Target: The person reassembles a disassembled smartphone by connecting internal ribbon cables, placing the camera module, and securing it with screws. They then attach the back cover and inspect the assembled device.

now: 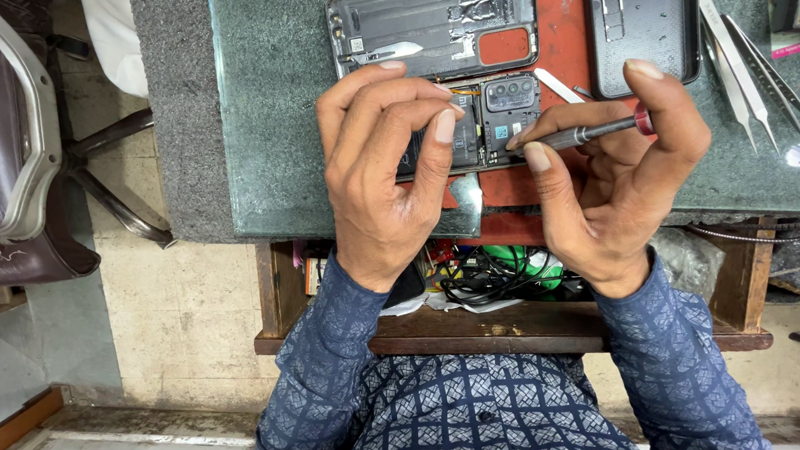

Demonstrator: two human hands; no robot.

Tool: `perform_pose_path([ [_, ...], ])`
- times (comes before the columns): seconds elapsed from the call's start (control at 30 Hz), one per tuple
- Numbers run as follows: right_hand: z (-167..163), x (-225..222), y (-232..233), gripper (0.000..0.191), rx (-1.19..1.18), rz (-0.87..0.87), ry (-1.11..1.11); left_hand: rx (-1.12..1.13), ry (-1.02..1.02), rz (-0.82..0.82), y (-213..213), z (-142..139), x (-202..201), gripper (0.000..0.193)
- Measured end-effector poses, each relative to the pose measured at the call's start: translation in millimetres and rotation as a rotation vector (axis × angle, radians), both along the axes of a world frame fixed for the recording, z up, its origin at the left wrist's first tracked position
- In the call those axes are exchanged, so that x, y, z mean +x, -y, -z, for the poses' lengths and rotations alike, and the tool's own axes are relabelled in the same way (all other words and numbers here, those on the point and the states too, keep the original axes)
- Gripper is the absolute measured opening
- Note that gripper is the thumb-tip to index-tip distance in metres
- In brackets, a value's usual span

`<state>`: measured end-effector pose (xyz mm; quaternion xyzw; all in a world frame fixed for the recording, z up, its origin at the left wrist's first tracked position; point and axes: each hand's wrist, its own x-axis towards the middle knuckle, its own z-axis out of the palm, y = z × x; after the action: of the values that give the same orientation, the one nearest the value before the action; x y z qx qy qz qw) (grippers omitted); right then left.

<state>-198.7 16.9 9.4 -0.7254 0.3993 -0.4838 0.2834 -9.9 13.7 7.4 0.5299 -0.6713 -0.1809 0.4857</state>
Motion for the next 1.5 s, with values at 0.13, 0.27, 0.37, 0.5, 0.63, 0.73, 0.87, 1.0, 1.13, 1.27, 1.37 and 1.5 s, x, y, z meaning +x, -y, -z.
perform_pose_path([
  [0.13,-0.9,1.7,-1.0,0.07,0.025,0.009,0.007,-0.001,0.0,0.001,0.4,0.9,-0.6,0.009],
  [0.27,-0.8,3.6,-2.7,0.071,0.019,0.018,0.013,0.0,0.002,0.001,0.6,1.1,-0.2,0.009],
  [0.37,-0.5,3.1,-3.2,0.071,0.027,0.006,0.027,0.0,0.012,0.003,0.6,1.1,-0.1,0.009],
  [0.5,0.6,1.7,-4.5,0.07,0.044,-0.003,0.039,0.003,0.016,-0.002,0.3,-0.5,-0.3,0.009],
  [0.63,4.9,-2.2,-6.3,0.07,0.038,0.033,0.014,-0.028,0.01,0.004,-2.8,-4.3,-0.3,0.004],
  [0.73,11.5,-11.4,-2.2,0.068,0.03,0.055,0.083,-0.03,0.023,0.039,-5.8,-6.0,-0.6,0.015],
  [0.87,15.9,-25.0,-7.7,0.066,0.109,0.11,0.165,-0.034,0.055,0.111,-6.1,-4.1,-2.4,0.022],
  [1.0,16.2,-30.7,-5.1,0.063,0.094,0.096,0.124,-0.038,0.078,0.138,-6.3,-2.1,-4.0,0.024],
  [1.13,12.5,-25.1,-3.9,0.061,0.071,0.08,0.098,-0.04,0.092,0.132,-6.8,-1.4,-4.5,0.024],
  [1.27,8.1,-21.7,-2.5,0.061,0.051,0.074,0.08,-0.048,0.104,0.133,-6.3,-1.5,-3.8,0.023],
  [1.37,7.4,-21.3,-1.3,0.062,0.041,0.065,0.072,-0.048,0.105,0.133,-6.7,-1.7,-4.1,0.022],
  [1.5,8.1,-20.5,-2.2,0.062,0.044,0.067,0.084,-0.059,0.128,0.13,-6.5,-1.8,-3.6,0.022],
])
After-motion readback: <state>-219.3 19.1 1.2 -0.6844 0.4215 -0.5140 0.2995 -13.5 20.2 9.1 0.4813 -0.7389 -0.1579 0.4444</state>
